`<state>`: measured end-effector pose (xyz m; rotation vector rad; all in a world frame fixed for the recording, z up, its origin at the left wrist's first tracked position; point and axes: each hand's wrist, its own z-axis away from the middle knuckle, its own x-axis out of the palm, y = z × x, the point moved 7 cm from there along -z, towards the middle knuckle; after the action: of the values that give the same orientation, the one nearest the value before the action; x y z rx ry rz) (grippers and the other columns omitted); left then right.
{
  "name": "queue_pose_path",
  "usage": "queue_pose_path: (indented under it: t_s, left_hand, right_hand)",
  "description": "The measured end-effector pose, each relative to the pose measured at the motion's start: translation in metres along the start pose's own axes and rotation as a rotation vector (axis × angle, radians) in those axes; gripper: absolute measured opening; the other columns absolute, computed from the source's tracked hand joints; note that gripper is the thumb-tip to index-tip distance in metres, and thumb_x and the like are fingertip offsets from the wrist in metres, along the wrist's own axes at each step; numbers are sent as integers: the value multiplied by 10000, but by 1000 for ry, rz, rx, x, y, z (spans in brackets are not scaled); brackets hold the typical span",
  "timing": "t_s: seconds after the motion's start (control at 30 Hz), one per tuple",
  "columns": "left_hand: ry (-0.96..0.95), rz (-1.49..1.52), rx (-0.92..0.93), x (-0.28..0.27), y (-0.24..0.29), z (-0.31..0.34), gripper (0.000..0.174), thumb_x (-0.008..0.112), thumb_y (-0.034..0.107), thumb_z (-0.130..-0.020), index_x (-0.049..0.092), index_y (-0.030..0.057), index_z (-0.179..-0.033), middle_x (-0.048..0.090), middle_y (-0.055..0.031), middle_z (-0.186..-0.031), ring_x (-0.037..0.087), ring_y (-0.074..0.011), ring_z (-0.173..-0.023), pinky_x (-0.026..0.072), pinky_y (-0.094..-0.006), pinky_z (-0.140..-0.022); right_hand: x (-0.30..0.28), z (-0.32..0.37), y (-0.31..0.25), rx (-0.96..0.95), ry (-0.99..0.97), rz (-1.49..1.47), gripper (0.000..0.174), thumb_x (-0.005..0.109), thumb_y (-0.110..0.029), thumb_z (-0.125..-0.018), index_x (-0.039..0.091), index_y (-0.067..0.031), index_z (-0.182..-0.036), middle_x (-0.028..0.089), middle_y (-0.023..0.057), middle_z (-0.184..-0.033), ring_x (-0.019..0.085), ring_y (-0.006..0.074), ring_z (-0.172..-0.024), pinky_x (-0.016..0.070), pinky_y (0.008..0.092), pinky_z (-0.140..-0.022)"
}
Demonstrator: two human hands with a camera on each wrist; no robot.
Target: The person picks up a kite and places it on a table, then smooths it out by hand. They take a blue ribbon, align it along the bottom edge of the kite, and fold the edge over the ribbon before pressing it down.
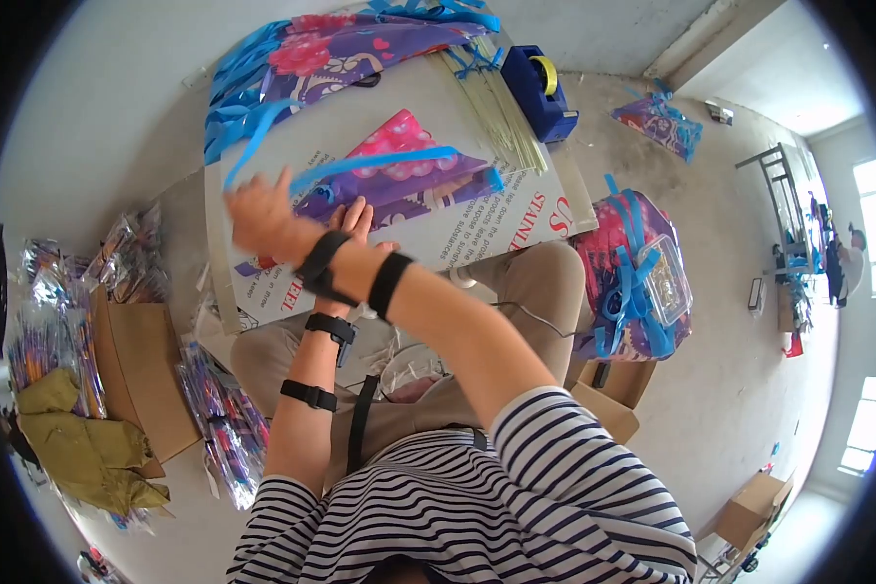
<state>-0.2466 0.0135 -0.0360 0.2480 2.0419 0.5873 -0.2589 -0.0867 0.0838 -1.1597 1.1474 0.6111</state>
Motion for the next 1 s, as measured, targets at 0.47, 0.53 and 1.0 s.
queue_pose_path:
  t_s: [0.47,0.53,1.0]
  left_hand:
    - [-167,-306,-126,3,3,-11,815,827,502,-740,586,63,-1383,502,-34,-1505,471,-337,-1360,342,-656,-1111]
    - [-166,-301,-129,5,2,-12,823,828,516,-731,594,56,-1372,495,-34,-1514,464,-335,-1368,325,-655,-1126]
    - [-194,-332,-119,7,2,-12,849,801,562,-733,590,51,-1377,497,-25,-1497,451,-323,-1359,319,-648,-1125]
  right_hand:
    - [-46,150,332,567,637,-30,517,851,-260,-644,719,-60,-1101,671,167,-1142,603,364,-1137,502,464,-949]
    - [-47,158,349,651,562,-42,586,873,-288,-623,722,-69,-1146,658,171,-1189,572,374,-1199,478,489,-985]
    - [-6,118,381,834,313,-427,359,851,-294,-693,807,-185,-1033,757,103,-1025,650,322,-1110,403,519,-1023]
